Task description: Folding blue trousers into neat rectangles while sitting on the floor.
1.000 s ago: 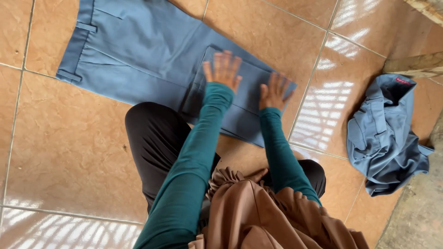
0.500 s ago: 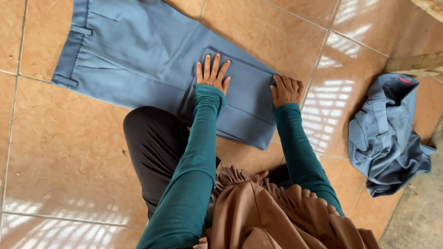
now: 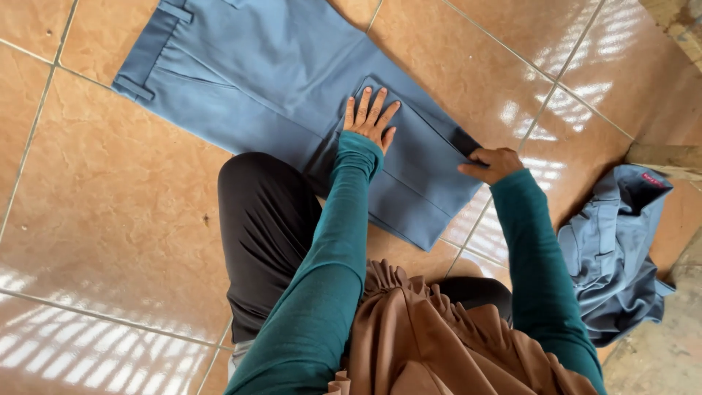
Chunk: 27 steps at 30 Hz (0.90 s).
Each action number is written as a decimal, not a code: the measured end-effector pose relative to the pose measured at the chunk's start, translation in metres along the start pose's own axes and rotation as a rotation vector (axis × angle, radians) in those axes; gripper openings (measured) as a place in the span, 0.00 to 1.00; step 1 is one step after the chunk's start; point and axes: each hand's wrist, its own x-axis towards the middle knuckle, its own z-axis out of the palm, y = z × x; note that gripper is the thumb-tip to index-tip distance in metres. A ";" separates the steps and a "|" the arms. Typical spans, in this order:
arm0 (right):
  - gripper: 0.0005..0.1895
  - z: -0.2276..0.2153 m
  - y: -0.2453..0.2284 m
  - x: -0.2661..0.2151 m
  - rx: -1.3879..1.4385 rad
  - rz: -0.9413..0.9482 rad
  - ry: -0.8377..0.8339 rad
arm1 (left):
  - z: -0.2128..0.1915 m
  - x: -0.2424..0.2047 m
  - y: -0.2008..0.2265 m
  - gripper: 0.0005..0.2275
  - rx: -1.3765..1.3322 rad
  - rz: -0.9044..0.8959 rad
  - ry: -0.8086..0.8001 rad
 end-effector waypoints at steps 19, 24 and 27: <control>0.35 0.130 -0.095 0.047 -0.009 -0.054 0.984 | -0.009 -0.001 0.004 0.27 -0.029 0.007 0.044; 0.34 0.095 -0.193 0.012 0.088 0.148 0.283 | -0.005 0.000 0.002 0.26 -0.051 -0.005 0.072; 0.30 0.072 -0.148 -0.015 -0.029 0.310 0.373 | -0.002 0.003 0.003 0.26 -0.053 -0.020 0.039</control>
